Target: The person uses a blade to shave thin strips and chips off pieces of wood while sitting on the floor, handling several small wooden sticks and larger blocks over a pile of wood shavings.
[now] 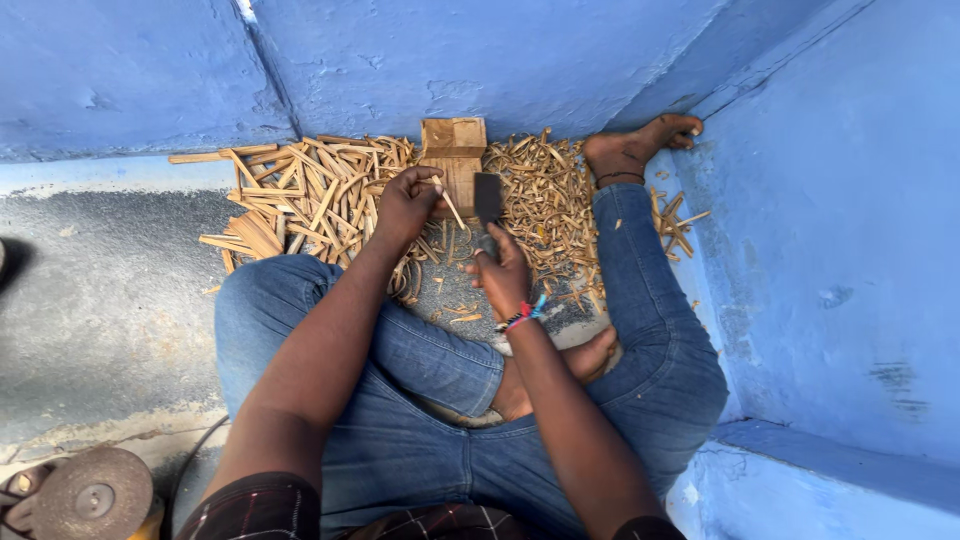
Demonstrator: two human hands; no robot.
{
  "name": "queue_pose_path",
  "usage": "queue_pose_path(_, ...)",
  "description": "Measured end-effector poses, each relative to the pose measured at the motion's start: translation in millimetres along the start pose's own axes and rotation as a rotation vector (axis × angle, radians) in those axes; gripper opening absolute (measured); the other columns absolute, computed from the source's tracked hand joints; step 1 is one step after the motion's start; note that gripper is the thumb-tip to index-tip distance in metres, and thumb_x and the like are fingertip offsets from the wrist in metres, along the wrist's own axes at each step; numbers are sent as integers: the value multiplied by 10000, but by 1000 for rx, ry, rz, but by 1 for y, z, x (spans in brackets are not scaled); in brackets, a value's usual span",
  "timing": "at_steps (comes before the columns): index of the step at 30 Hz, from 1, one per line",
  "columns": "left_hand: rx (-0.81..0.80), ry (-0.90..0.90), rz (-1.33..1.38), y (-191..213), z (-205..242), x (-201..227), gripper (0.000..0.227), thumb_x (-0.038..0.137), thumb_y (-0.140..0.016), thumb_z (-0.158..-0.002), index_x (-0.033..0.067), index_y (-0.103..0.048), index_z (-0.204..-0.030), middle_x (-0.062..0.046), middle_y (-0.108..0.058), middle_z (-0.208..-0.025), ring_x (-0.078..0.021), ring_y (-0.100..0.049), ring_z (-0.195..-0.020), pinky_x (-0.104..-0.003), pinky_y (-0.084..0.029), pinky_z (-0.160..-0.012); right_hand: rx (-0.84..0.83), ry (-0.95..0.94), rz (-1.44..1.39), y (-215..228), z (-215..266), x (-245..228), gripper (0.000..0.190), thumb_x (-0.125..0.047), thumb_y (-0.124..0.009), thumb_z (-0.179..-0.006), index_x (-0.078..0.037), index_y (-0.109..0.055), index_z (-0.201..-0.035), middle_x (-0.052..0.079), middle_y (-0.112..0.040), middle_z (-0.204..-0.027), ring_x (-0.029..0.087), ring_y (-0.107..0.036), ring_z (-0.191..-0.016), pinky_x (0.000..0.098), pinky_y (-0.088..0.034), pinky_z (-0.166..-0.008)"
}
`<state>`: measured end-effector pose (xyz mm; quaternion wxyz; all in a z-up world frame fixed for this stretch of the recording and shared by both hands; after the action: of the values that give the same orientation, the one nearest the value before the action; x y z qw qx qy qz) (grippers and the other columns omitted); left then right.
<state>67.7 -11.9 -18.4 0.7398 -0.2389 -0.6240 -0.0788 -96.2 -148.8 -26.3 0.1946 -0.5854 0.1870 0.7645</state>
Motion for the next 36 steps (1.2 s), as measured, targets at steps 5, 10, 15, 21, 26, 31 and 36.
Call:
queue_pose_path(5, 104, -20, -174, 13, -27, -8, 178, 75, -672, -979, 7, -712, -1139, -81, -769, -939, -125, -732, -800, -262, -600, -734, -73, 277, 192, 0, 13, -56, 348, 25, -790, -923, 9, -732, -1266, 170, -712, -952, 169, -715, -763, 240, -585, -628)
queue_pose_path(10, 233, -131, -461, 13, -35, 21, 176, 112, -741, -928, 75, -768, -1097, -84, -782, -938, -158, -746, -808, -306, -592, -758, -5, 461, 121, 10, 11, -130, 265, 45, -713, -908, 19, -620, -1155, 146, -657, -1300, 171, -776, -800, 257, -671, -596)
queue_pose_path(15, 166, -489, -668, -10, -28, 68, 188, 61, -736, -907, 80, -775, -1089, -132, -762, -1081, -256, -738, -901, -371, -596, -818, 42, 409, 114, 7, -10, -170, 234, -3, -695, -940, -5, -578, -1143, 170, -730, -1147, 160, -731, -640, 240, -583, -446)
queue_pose_path(21, 76, -338, -674, -12, -33, 72, 213, 66, -720, -891, 102, -774, -1094, -135, -740, -1087, -263, -745, -890, -362, -588, -834, 118, 792, 446, -9, -38, -196, 253, -30, -741, -1001, 0, -598, -1208, 157, -729, -1091, 213, -773, -955, 325, -662, -808)
queue_pose_path(26, 111, -393, -627, -7, -33, 78, 178, 84, -738, -915, 85, -773, -1090, -124, -760, -1051, -264, -746, -931, -372, -586, -853, 62, 788, 400, -15, -67, -194, 166, 37, -724, -965, -30, -575, -994, 131, -706, -966, 192, -712, -899, 348, -611, -823)
queue_pose_path(31, 34, -481, -720, -17, -33, 79, 166, 89, -759, -891, 63, -783, -1053, -122, -768, -1021, -293, -734, -933, -402, -577, -858, -180, 687, -195, -27, -82, -190, 153, 65, -646, -966, -53, -553, -999, 87, -655, -902, 178, -655, -848, 357, -595, -850)
queue_pose_path(36, 6, -524, -772, -18, -29, 81, 126, 101, -748, -935, 43, -785, -1040, -138, -759, -1013, -319, -724, -932, -420, -572, -851, -203, 685, -238, -37, -76, -191, 130, -3, -666, -981, -46, -544, -963, 70, -583, -872, 145, -579, -747, 333, -558, -721)
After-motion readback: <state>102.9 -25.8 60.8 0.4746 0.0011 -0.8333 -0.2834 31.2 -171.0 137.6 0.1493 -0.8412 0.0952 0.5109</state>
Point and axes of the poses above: each hand's wrist, its own z-axis away from the middle knuckle, its own y-axis out of the back of the hand, x = y × z, the point moved 7 cm from there along -z, towards the middle knuckle
